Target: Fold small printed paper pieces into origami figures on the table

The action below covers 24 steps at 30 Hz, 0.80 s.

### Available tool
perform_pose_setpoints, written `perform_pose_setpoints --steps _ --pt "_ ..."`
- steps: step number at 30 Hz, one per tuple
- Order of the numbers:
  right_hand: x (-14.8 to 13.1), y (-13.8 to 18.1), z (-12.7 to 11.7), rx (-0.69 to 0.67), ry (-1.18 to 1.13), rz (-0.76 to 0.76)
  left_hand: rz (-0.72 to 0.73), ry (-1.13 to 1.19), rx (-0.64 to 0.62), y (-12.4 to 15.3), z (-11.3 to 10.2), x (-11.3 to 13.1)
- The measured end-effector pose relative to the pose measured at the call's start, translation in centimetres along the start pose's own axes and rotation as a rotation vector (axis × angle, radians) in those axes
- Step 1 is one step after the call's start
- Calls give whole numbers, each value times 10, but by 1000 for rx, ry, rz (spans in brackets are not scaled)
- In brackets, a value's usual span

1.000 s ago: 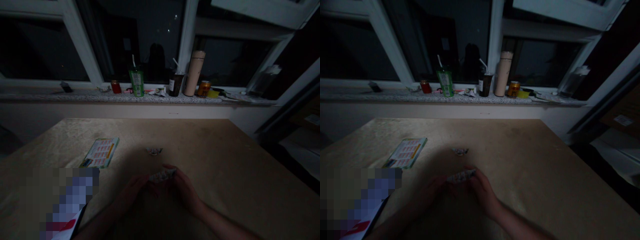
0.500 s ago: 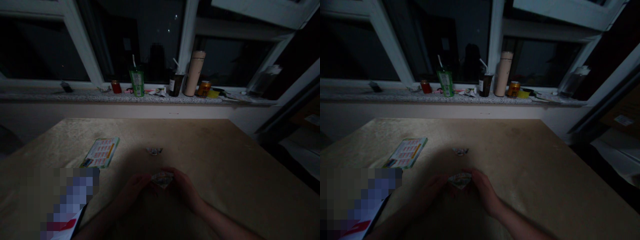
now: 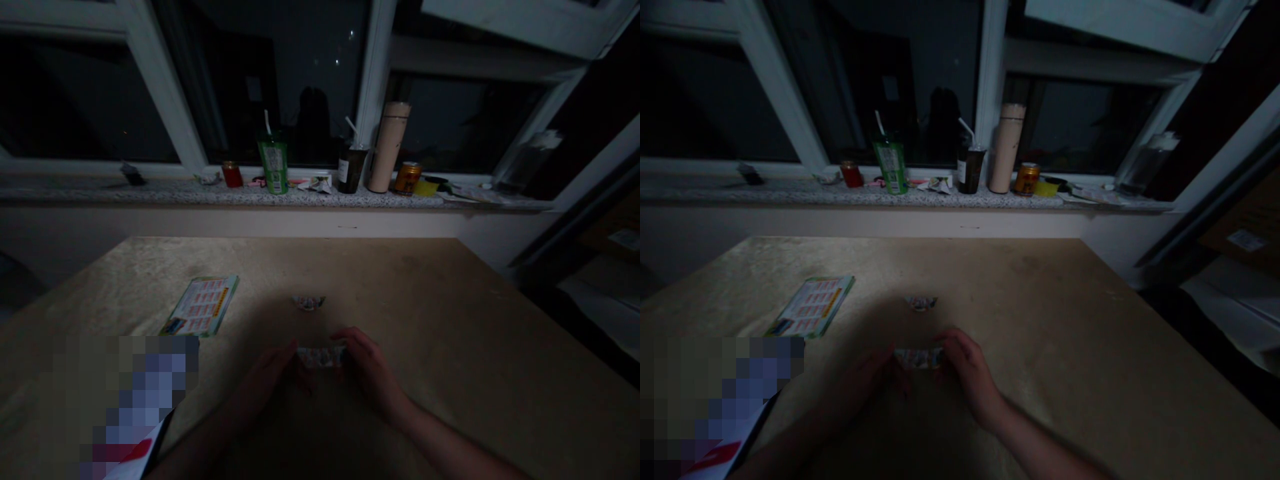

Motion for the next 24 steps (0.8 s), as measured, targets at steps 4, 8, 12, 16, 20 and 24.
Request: perform_pose_setpoints --steps 4,8,12,16,20,24 --pt "-2 0 -5 69 48 -1 13 -21 -5 0 0 1" --pt "-8 0 -10 153 148 -19 11 -50 -31 1 3 6" --pt "-16 0 -10 184 164 -48 5 -106 -32 1 3 6" --pt "-21 1 -9 202 209 -92 -1 -222 11 2 -2 4" --pt "-23 5 -7 204 271 -147 2 -298 35 4 -4 6" --pt "-29 9 -7 230 378 -227 12 -345 142 9 -7 6"
Point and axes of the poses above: each hand's wrist, its own y-axis away from the middle knuckle, its own z-axis out of the palm, x = y × z, the point moved 8 cm from there along -y, towards the middle knuckle, and after that the axes turned 5 degrees about z, right-handed, at the moved point
